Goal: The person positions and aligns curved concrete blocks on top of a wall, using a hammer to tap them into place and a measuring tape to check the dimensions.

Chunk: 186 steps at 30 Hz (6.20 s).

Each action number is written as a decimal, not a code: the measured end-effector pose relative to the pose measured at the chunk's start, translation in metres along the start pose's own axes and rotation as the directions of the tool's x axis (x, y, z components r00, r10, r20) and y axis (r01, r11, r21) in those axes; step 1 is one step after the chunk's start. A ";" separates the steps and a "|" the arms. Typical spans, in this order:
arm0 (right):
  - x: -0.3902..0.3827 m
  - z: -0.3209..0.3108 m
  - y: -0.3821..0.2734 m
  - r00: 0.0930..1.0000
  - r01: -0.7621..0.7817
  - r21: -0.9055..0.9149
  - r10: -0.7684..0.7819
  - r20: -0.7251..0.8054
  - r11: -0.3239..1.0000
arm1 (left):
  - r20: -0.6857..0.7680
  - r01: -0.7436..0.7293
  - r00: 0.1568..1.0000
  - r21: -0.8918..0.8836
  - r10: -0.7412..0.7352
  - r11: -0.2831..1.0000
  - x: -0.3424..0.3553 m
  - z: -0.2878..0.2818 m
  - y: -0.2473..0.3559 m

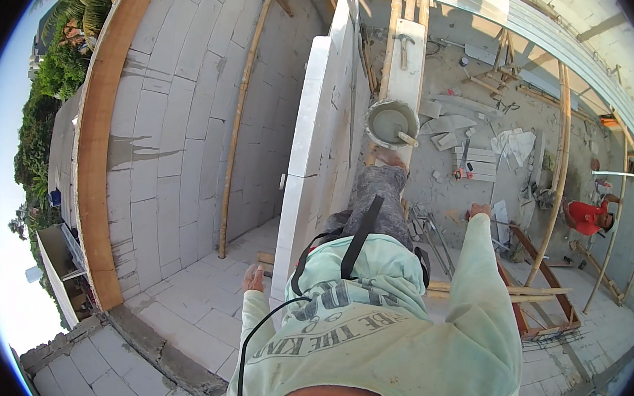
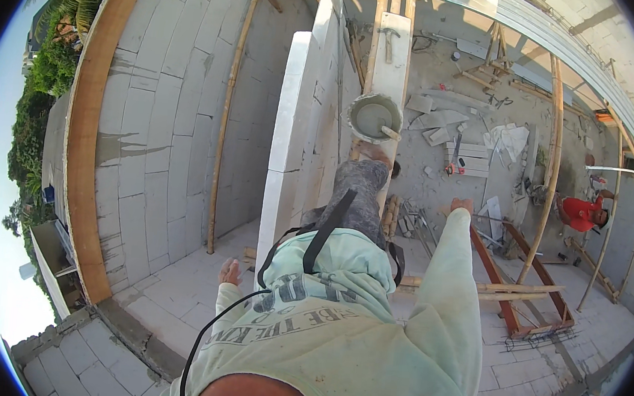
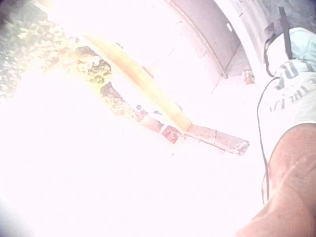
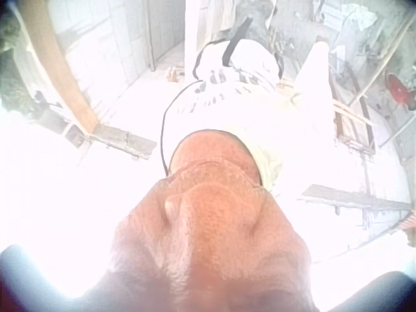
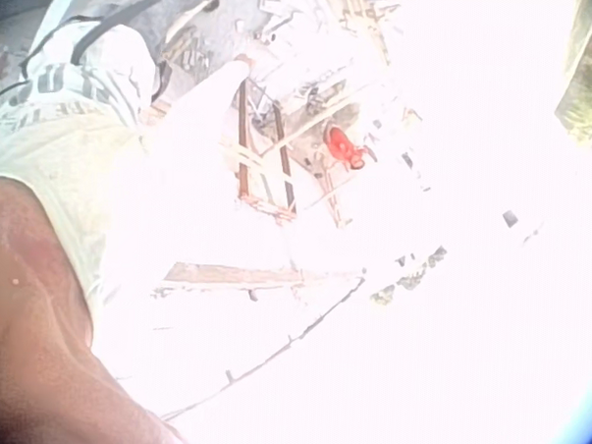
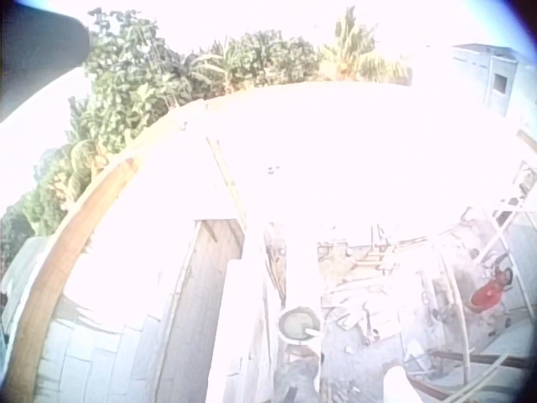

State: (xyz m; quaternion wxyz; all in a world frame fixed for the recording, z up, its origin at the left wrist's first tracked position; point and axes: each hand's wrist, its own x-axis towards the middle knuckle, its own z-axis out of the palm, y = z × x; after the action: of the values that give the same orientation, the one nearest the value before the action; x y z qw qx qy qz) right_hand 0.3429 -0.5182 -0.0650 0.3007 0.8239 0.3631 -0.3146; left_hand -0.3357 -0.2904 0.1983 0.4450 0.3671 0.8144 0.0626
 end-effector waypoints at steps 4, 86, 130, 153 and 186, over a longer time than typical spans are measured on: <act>0.038 0.098 0.065 0.941 -0.312 0.306 0.337 -0.032 0.899 | 0.053 -0.035 0.998 -0.036 0.037 0.999 0.011 0.033 -0.003; 0.029 0.080 -0.039 0.993 -0.119 0.115 0.118 0.015 0.986 | 0.246 0.132 0.964 -0.108 -0.102 0.985 0.048 0.058 -0.034; -0.078 -0.055 -0.052 0.924 -0.343 0.813 0.324 0.203 0.470 | 0.123 -0.020 0.992 0.036 0.015 0.999 0.014 0.033 0.016; -0.089 -0.074 -0.057 0.920 -0.357 0.837 0.311 0.238 0.415 | 0.142 0.008 0.990 0.049 -0.015 0.999 0.017 0.034 0.027; -0.081 -0.061 -0.033 0.906 -0.362 0.797 0.384 0.179 0.484 | 0.179 -0.023 0.984 0.080 0.008 0.996 0.009 0.046 0.043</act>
State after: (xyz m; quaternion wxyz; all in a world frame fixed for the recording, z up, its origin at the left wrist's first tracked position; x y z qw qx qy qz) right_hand 0.2912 -0.4889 0.0234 -0.0558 0.9300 -0.0069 -0.3631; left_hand -0.2794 -0.2641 0.1834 0.5004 0.3957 0.7701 -0.0006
